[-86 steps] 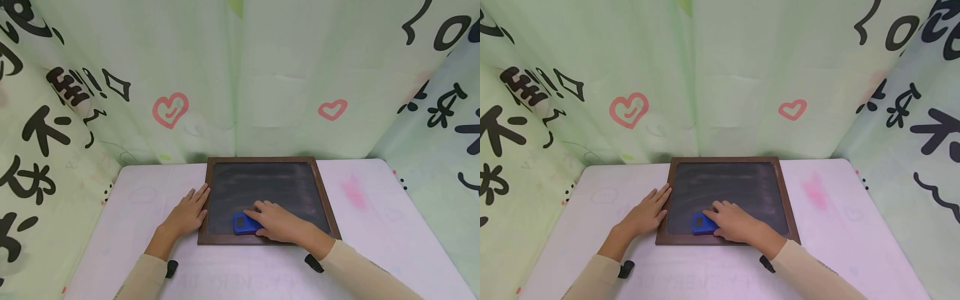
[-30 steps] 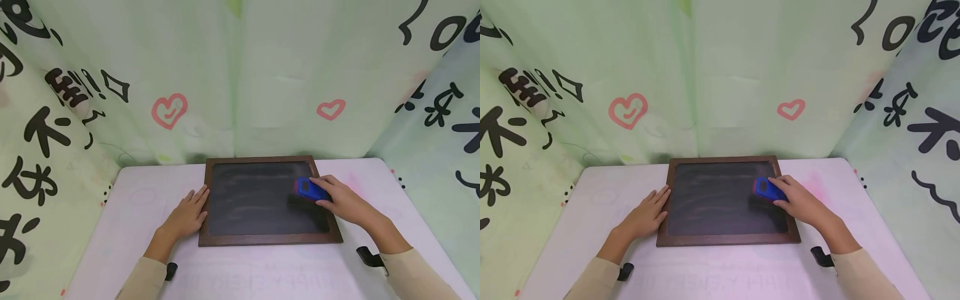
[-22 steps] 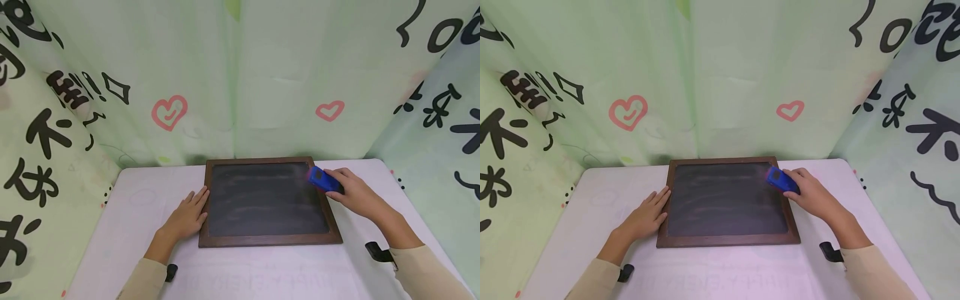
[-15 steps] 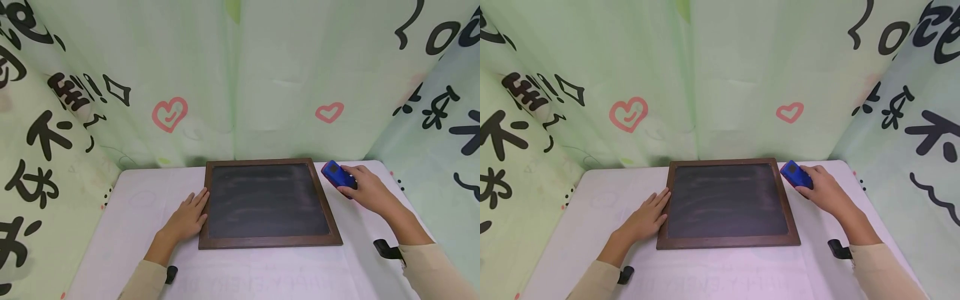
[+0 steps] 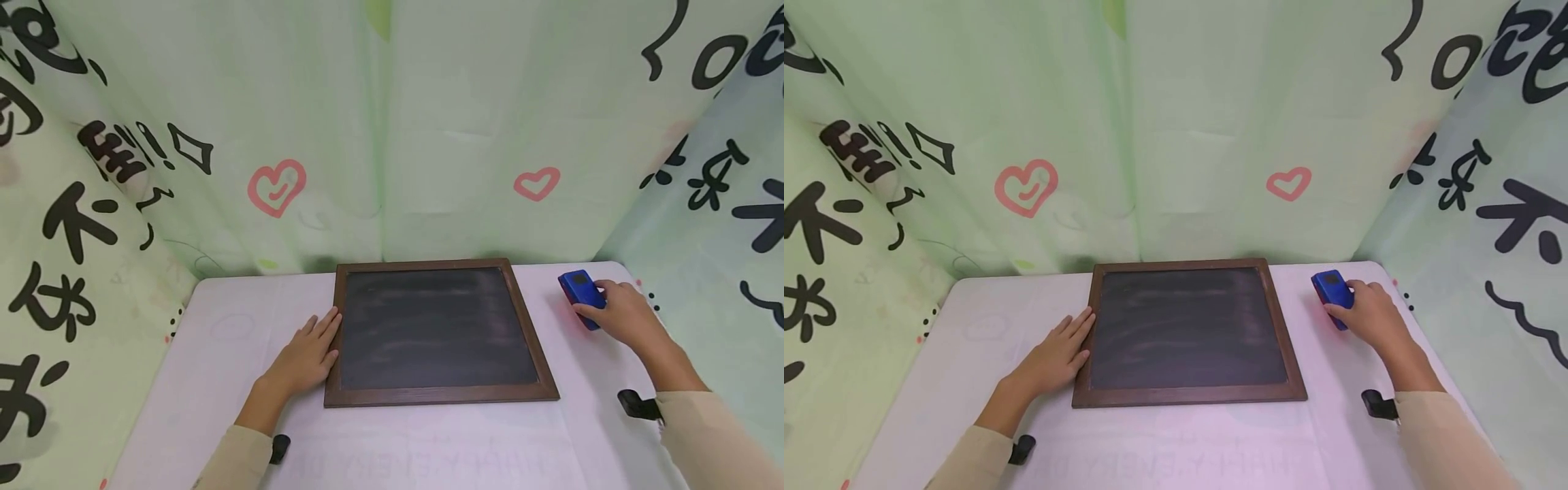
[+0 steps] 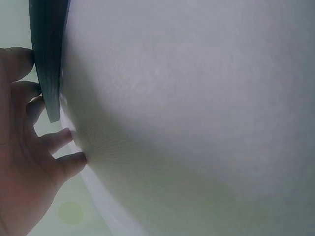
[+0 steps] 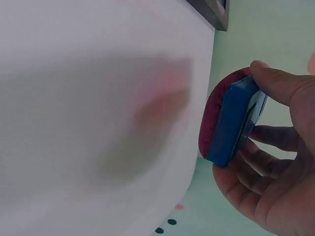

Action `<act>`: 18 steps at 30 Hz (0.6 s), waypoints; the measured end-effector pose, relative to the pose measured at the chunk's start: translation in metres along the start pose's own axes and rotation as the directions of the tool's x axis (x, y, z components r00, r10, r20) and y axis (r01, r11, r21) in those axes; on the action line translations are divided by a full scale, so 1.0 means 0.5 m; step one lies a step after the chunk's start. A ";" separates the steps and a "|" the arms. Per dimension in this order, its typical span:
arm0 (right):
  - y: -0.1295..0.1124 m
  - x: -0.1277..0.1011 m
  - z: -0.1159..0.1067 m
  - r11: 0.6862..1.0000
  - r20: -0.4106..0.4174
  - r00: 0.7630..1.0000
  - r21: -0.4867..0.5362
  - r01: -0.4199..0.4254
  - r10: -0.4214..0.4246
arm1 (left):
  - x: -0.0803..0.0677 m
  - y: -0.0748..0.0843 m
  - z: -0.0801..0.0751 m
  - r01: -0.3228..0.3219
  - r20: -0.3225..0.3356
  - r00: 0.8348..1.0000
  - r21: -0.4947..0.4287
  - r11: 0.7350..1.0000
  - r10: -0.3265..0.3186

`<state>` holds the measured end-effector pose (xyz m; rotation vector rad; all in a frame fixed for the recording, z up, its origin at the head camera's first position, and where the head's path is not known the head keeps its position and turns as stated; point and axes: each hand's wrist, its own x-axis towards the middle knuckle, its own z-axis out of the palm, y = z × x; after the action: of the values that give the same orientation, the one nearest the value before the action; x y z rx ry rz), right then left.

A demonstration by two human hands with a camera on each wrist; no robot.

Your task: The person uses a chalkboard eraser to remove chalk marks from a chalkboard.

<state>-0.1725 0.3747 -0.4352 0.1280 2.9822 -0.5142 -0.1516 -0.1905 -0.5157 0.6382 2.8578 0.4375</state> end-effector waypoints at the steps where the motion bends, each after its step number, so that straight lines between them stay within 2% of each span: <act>1: 0.004 0.001 0.004 1.000 0.007 1.000 -0.003 -0.017 0.017 | 0.001 0.000 0.000 0.000 -0.002 1.000 -0.002 1.000 0.000; 9: 0.029 0.005 0.050 0.995 0.058 0.994 -0.024 -0.095 0.097 | 0.004 -0.003 0.002 0.002 -0.007 1.000 -0.008 1.000 -0.002; 18: 0.044 0.016 0.078 0.993 0.083 0.991 -0.057 -0.099 0.103 | 0.004 -0.004 0.009 0.018 -0.013 1.000 0.002 1.000 -0.018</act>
<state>-0.1742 0.3824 -0.4800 0.2445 2.8841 -0.4184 -0.1533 -0.1904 -0.5208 0.6115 2.8738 0.4377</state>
